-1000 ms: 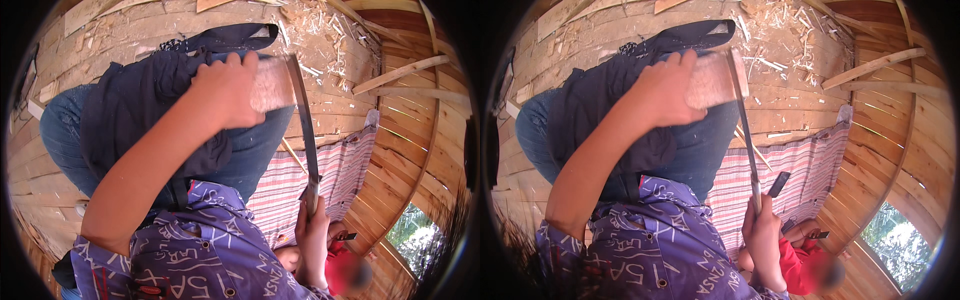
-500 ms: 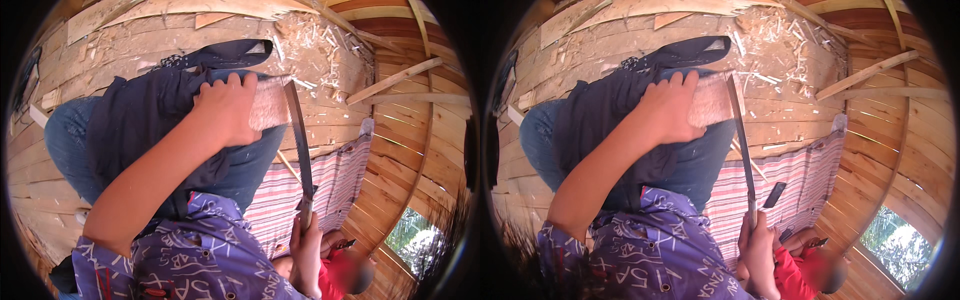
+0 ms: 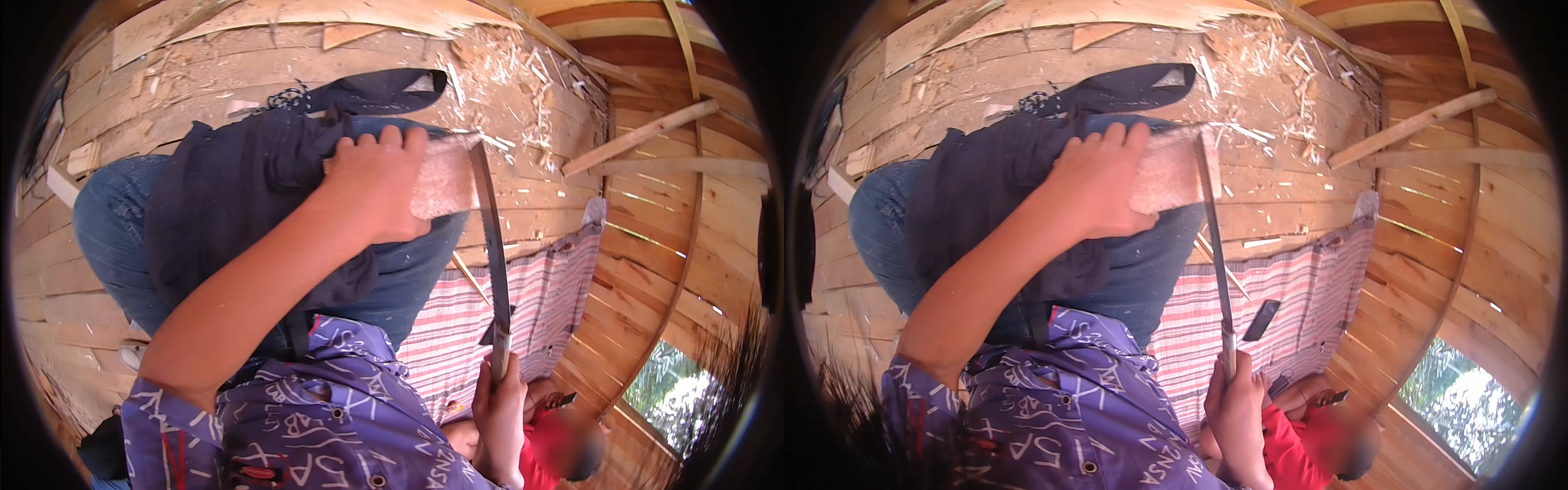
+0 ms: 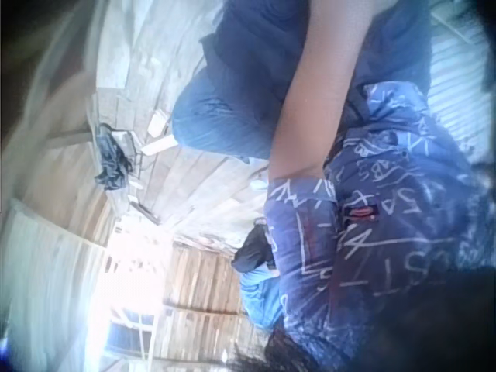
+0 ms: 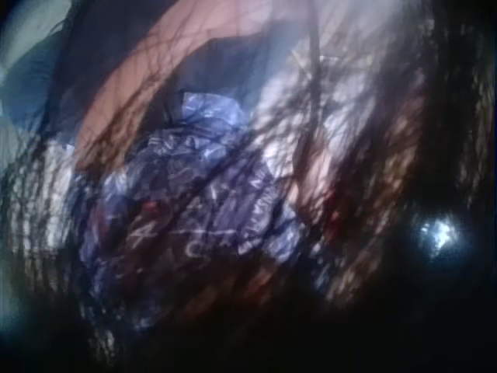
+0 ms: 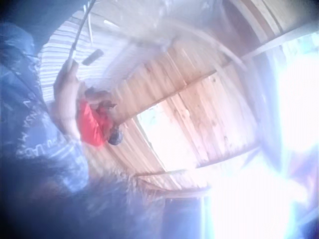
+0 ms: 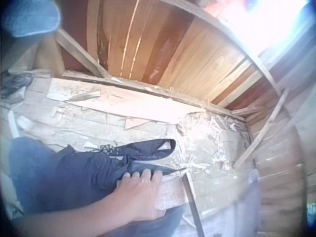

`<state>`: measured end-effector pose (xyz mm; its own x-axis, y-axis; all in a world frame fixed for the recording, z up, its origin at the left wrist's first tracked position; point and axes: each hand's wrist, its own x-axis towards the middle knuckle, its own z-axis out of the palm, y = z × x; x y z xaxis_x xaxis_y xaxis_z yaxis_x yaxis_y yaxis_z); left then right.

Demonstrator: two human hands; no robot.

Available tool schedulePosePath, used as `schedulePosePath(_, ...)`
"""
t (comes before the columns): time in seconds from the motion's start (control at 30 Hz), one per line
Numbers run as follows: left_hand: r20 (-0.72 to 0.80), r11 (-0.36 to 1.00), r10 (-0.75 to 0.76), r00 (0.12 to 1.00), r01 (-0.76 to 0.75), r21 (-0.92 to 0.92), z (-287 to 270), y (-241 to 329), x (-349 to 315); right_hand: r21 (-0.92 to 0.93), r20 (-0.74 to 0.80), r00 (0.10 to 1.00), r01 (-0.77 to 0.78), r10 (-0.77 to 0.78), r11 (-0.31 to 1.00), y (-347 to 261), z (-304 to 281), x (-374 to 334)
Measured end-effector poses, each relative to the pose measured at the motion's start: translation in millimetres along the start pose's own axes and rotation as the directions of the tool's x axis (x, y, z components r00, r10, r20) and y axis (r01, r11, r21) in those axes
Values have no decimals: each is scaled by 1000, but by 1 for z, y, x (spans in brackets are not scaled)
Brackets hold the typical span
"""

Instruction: The person sits on the floor and sands a small rectangular piece of wood using a hand saw. They hold the wood steady with one hand and move the saw back and forth across the surface repeatedly.

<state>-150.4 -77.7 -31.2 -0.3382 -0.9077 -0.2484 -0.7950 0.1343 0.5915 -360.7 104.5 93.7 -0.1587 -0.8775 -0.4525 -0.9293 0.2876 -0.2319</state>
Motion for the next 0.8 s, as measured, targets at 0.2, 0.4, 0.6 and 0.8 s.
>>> schedulePosePath(0.2, 5, 998, -55, 998, 55, -4, -4, -7, -4, 4, -104, 978, 181, -180, 983, -28, 27, 78)
schedulePosePath(0.4, 14, 996, -70, 997, 71, -58, -6, -8, 3, -16, -43, 999, 2, -3, 1000, 2, 18, 0)
schedulePosePath(0.6, -24, 999, 8, 1000, -9, -40, 2, -6, -6, 15, -121, 989, 83, -81, 996, -22, 26, 44)
schedulePosePath(0.8, 44, 993, -110, 993, 112, -43, -12, -16, 0, -35, -27, 997, 65, -66, 997, -8, 22, 36)
